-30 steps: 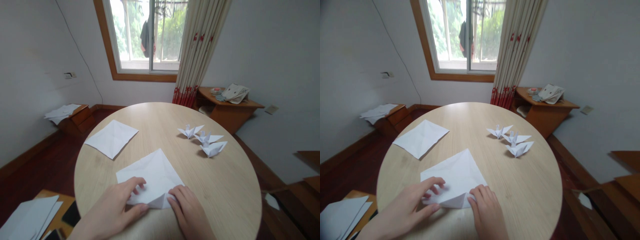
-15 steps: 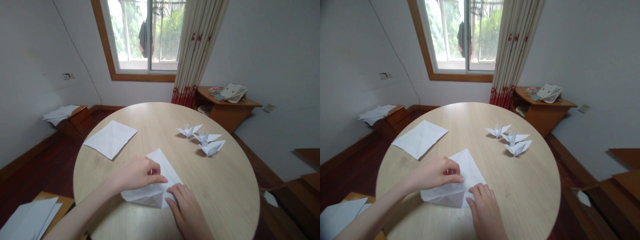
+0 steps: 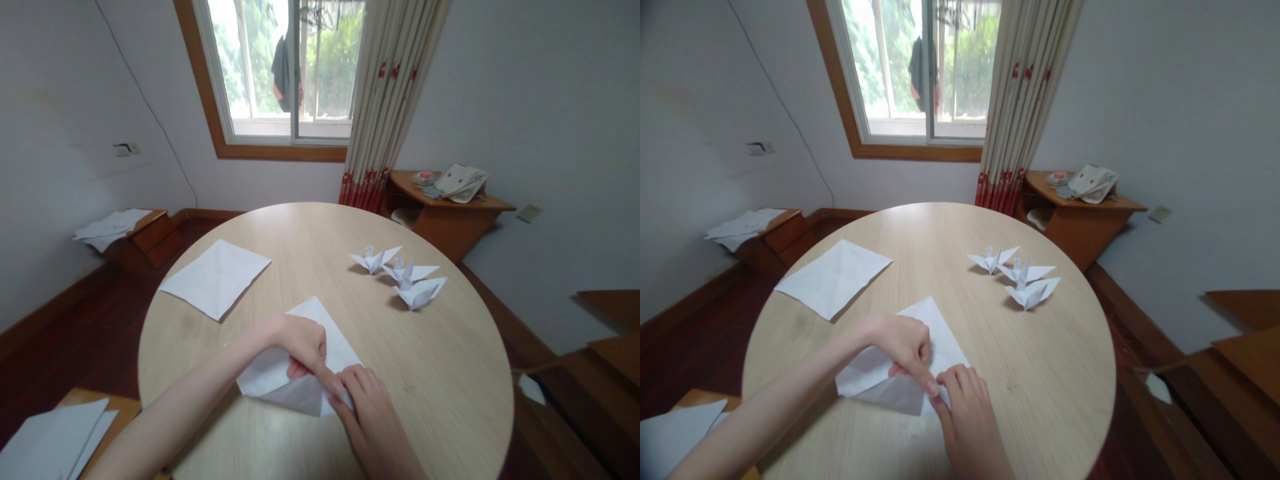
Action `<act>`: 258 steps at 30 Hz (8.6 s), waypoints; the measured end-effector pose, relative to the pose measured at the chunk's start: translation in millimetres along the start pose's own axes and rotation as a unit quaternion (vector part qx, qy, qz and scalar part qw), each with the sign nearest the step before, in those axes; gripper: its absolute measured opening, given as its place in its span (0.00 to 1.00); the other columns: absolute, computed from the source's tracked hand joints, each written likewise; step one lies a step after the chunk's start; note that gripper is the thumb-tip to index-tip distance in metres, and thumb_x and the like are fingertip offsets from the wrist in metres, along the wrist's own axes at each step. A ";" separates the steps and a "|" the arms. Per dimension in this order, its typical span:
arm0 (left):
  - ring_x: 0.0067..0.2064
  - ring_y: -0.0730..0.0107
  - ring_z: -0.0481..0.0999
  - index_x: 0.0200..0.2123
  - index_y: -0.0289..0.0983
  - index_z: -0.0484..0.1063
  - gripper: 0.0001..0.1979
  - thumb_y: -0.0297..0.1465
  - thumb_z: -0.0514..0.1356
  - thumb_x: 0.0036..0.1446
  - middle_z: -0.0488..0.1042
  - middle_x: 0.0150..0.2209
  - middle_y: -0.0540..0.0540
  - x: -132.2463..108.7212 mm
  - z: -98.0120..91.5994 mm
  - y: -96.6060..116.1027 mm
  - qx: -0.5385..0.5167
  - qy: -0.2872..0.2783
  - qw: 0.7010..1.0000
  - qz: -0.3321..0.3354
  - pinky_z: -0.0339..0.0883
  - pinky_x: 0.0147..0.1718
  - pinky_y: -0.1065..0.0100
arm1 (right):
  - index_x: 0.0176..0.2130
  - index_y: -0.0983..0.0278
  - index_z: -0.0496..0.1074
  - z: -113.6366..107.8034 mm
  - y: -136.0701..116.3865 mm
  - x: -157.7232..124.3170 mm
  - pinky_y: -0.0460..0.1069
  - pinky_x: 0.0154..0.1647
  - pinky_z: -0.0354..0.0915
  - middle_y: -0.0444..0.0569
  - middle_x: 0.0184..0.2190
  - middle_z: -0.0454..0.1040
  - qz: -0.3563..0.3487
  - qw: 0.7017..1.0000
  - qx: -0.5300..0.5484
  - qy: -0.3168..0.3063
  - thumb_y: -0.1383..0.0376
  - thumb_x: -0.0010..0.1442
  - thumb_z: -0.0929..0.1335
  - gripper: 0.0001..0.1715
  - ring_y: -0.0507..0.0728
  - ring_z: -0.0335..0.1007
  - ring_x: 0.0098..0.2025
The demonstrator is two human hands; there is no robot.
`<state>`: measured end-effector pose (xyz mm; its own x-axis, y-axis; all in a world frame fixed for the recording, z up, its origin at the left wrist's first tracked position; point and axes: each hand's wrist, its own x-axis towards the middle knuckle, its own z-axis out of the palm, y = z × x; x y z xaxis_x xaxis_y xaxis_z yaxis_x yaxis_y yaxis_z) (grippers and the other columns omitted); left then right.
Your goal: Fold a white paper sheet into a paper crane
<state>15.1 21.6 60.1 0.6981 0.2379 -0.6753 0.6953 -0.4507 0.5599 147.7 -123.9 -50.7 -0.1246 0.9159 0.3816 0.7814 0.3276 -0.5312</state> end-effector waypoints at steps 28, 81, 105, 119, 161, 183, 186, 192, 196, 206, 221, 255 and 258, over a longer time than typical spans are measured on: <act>0.25 0.76 0.65 0.21 0.39 0.78 0.08 0.35 0.71 0.45 0.66 0.22 0.54 12.3 29.6 -42.8 0.057 0.175 0.961 0.208 0.56 0.25 0.75 | 0.31 0.60 0.63 -3.6 -2.5 3.2 0.51 0.36 0.56 0.45 0.28 0.70 -0.005 0.992 -0.102 0.070 0.64 0.69 0.55 0.16 0.56 0.67 0.31; 0.23 0.78 0.68 0.22 0.41 0.79 0.07 0.35 0.71 0.46 0.73 0.20 0.57 14.7 31.8 -33.7 0.098 0.166 0.977 0.086 0.55 0.24 0.75 | 0.31 0.61 0.62 3.6 4.5 7.7 0.53 0.40 0.49 0.44 0.27 0.71 -0.023 0.972 -0.228 0.056 0.63 0.72 0.50 0.23 0.56 0.67 0.30; 0.21 0.77 0.64 0.18 0.39 0.74 0.13 0.38 0.70 0.47 0.65 0.16 0.58 14.8 34.0 -30.9 0.112 0.193 0.972 0.071 0.53 0.24 0.74 | 0.31 0.61 0.65 5.0 7.8 3.8 0.53 0.43 0.51 0.43 0.28 0.71 -0.007 0.972 -0.231 0.051 0.66 0.68 0.58 0.14 0.55 0.67 0.32; 0.26 0.75 0.68 0.28 0.40 0.70 0.15 0.37 0.73 0.43 0.71 0.24 0.58 19.9 34.9 -34.4 0.105 0.199 0.972 0.074 0.51 0.24 0.74 | 0.33 0.60 0.65 -10.5 1.8 -13.6 0.53 0.40 0.51 0.46 0.30 0.71 -0.027 0.973 -0.222 0.052 0.65 0.67 0.59 0.11 0.57 0.66 0.33; 0.25 0.76 0.66 0.24 0.39 0.69 0.16 0.36 0.73 0.42 0.68 0.22 0.59 18.8 32.4 -30.9 0.096 0.183 0.977 0.058 0.51 0.24 0.73 | 0.23 0.60 0.59 -20.5 -1.9 -9.5 0.48 0.31 0.51 0.38 0.18 0.60 -0.048 0.975 -0.172 0.130 0.68 0.65 0.59 0.18 0.51 0.57 0.22; 0.24 0.77 0.64 0.24 0.39 0.68 0.16 0.35 0.73 0.42 0.66 0.21 0.59 18.4 31.0 -29.7 0.099 0.179 0.977 0.053 0.49 0.23 0.73 | 0.21 0.60 0.57 -41.7 17.1 -10.5 0.48 0.28 0.52 0.38 0.16 0.60 0.015 0.963 -0.235 0.132 0.62 0.65 0.58 0.20 0.51 0.59 0.19; 0.24 0.77 0.64 0.24 0.39 0.68 0.16 0.35 0.73 0.42 0.66 0.21 0.59 18.3 31.2 -28.9 0.099 0.178 0.978 0.052 0.49 0.23 0.73 | 0.21 0.60 0.58 -41.7 20.8 -11.1 0.48 0.28 0.53 0.39 0.16 0.61 0.036 0.966 -0.226 0.124 0.61 0.64 0.58 0.19 0.52 0.60 0.19; 0.24 0.77 0.65 0.24 0.39 0.68 0.15 0.35 0.73 0.43 0.67 0.22 0.59 17.8 30.9 -27.5 0.097 0.176 0.978 0.052 0.50 0.24 0.74 | 0.20 0.60 0.59 -42.2 29.6 -12.2 0.48 0.24 0.53 0.40 0.16 0.62 0.106 0.970 -0.193 0.105 0.57 0.62 0.59 0.21 0.52 0.61 0.18; 0.24 0.76 0.65 0.24 0.39 0.69 0.15 0.35 0.73 0.42 0.67 0.22 0.59 18.1 31.1 -28.4 0.098 0.175 0.978 0.052 0.50 0.24 0.74 | 0.19 0.59 0.59 -42.4 31.8 -11.1 0.48 0.22 0.52 0.40 0.15 0.63 0.137 0.971 -0.173 0.098 0.55 0.61 0.60 0.21 0.53 0.62 0.18; 0.25 0.76 0.65 0.24 0.39 0.68 0.15 0.34 0.73 0.42 0.67 0.22 0.59 17.6 31.0 -28.5 0.091 0.175 0.979 0.054 0.51 0.24 0.73 | 0.20 0.59 0.58 -42.2 40.4 -11.9 0.48 0.21 0.55 0.41 0.15 0.63 0.132 0.973 -0.148 0.118 0.55 0.63 0.58 0.22 0.52 0.61 0.17; 0.24 0.78 0.64 0.22 0.38 0.68 0.16 0.35 0.73 0.41 0.66 0.21 0.60 18.7 32.1 -34.9 0.080 0.193 0.974 0.085 0.51 0.23 0.74 | 0.34 0.60 0.65 -26.4 6.0 -7.4 0.50 0.34 0.65 0.47 0.29 0.72 -0.004 0.991 -0.071 0.114 0.60 0.67 0.60 0.10 0.56 0.70 0.32; 0.36 0.69 0.67 0.28 0.38 0.64 0.20 0.39 0.73 0.44 0.69 0.29 0.56 19.7 40.0 -48.0 0.129 0.269 0.933 0.201 0.50 0.42 0.68 | 0.49 0.54 0.75 -34.3 21.0 -18.5 0.53 0.50 0.72 0.49 0.53 0.74 -0.094 0.994 -0.052 -0.017 0.68 0.64 0.62 0.18 0.59 0.72 0.54; 0.38 0.67 0.68 0.28 0.38 0.65 0.19 0.40 0.72 0.47 0.71 0.30 0.54 17.3 39.0 -45.4 0.163 0.282 0.927 0.187 0.51 0.41 0.67 | 0.54 0.53 0.72 -32.9 23.6 -22.5 0.55 0.50 0.72 0.49 0.58 0.69 -0.109 0.990 -0.078 -0.037 0.69 0.63 0.63 0.22 0.61 0.68 0.57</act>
<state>-11.0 12.6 4.3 0.9221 0.3831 -0.0546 0.3625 -0.8058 0.4682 189.1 -144.4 -46.9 -0.3402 0.8435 0.4157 0.8148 0.4851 -0.3174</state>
